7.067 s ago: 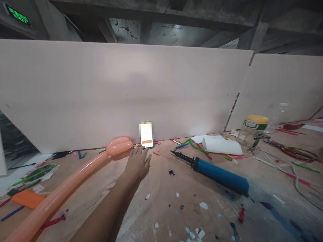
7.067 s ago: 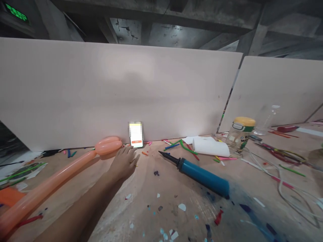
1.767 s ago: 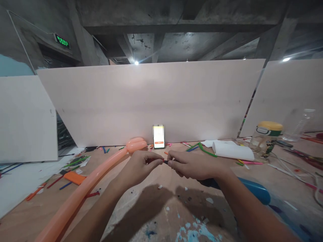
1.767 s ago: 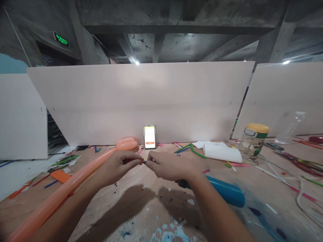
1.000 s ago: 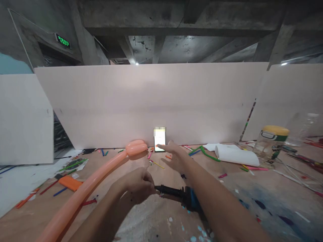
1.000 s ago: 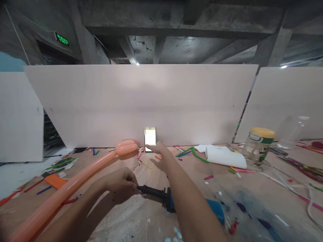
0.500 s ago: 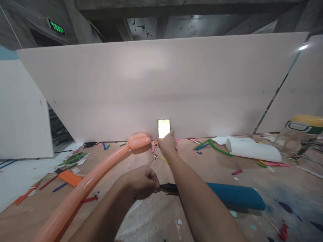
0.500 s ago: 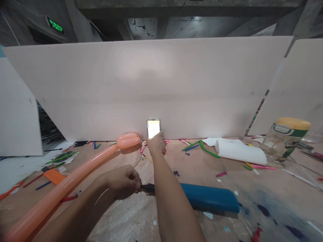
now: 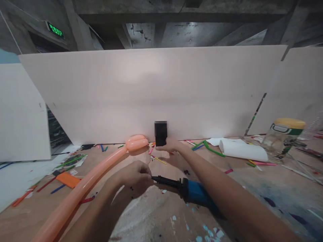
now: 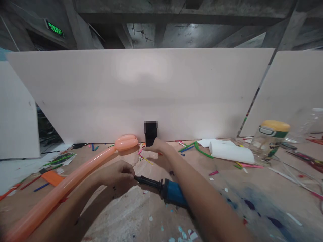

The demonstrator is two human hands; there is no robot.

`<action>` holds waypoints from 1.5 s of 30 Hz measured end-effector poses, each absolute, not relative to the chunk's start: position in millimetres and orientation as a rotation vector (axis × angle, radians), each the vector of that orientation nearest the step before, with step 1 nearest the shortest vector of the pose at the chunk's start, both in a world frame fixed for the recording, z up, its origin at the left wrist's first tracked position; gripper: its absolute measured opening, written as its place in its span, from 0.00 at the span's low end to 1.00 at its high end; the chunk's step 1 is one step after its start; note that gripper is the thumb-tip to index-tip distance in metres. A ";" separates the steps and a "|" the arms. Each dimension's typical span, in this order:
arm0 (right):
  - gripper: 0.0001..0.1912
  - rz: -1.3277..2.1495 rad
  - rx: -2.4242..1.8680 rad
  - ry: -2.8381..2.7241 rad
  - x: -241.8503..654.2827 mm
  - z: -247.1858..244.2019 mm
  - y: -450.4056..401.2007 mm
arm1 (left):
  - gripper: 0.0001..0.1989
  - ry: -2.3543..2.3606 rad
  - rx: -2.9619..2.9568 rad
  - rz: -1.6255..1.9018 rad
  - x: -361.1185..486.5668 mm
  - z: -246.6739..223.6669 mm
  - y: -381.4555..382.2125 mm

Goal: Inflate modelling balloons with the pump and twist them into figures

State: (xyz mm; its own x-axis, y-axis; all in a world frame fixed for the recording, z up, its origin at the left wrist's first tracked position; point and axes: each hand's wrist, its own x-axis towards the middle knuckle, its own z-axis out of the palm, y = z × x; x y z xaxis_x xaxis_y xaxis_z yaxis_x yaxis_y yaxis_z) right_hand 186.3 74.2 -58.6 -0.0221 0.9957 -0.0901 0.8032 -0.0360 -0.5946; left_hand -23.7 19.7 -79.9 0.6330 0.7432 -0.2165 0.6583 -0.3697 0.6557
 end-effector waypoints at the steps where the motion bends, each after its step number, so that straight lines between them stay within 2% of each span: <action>1: 0.37 0.777 -1.863 -1.954 192.1 -55.8 57.3 | 0.11 1.094 2.178 0.168 -25.9 -73.7 19.7; 3: 0.32 0.938 -1.653 -2.261 201.0 -55.9 18.5 | 0.11 1.085 2.242 0.209 -29.5 -60.0 17.2; 6: 0.14 0.745 -1.341 -2.453 209.1 -61.2 -36.3 | 0.11 1.047 2.254 0.255 -30.0 -36.3 5.7; 8: 0.08 0.635 -1.326 -2.356 211.4 -58.4 -60.3 | 0.10 1.037 2.251 0.333 -25.7 -19.5 -5.4; 11: 0.07 0.579 -1.296 -2.244 208.3 -40.2 -76.3 | 0.10 0.987 2.178 0.600 -12.2 0.7 -19.1; 14: 0.06 0.594 -1.265 -2.073 196.4 -20.2 -81.5 | 0.11 0.797 1.885 1.014 8.1 6.9 -23.0; 18: 0.08 0.674 -1.180 -1.832 175.3 -16.8 -85.6 | 0.24 0.691 1.502 1.470 32.1 0.4 -21.5; 21: 0.10 0.724 -1.114 -1.714 166.4 -25.2 -86.4 | 0.19 0.901 1.510 1.679 35.6 -2.8 -28.5; 24: 0.10 0.704 -1.072 -1.658 165.8 -31.7 -86.0 | 0.16 0.982 1.726 1.554 31.1 -0.8 -45.8; 27: 0.10 0.706 -1.051 -1.621 168.1 -34.5 -87.6 | 0.10 0.963 1.863 1.344 30.1 4.0 -64.1; 33: 0.10 0.806 -1.007 -1.603 169.1 -38.8 -95.9 | 0.16 0.721 1.593 1.202 39.3 5.9 -72.7; 37: 0.11 0.841 -0.947 -1.615 169.4 -40.7 -97.4 | 0.16 0.524 1.463 1.194 39.8 -0.8 -68.8; 45: 0.08 0.836 -0.875 -1.657 169.8 -39.1 -97.1 | 0.20 0.421 1.392 1.161 36.0 -2.9 -72.7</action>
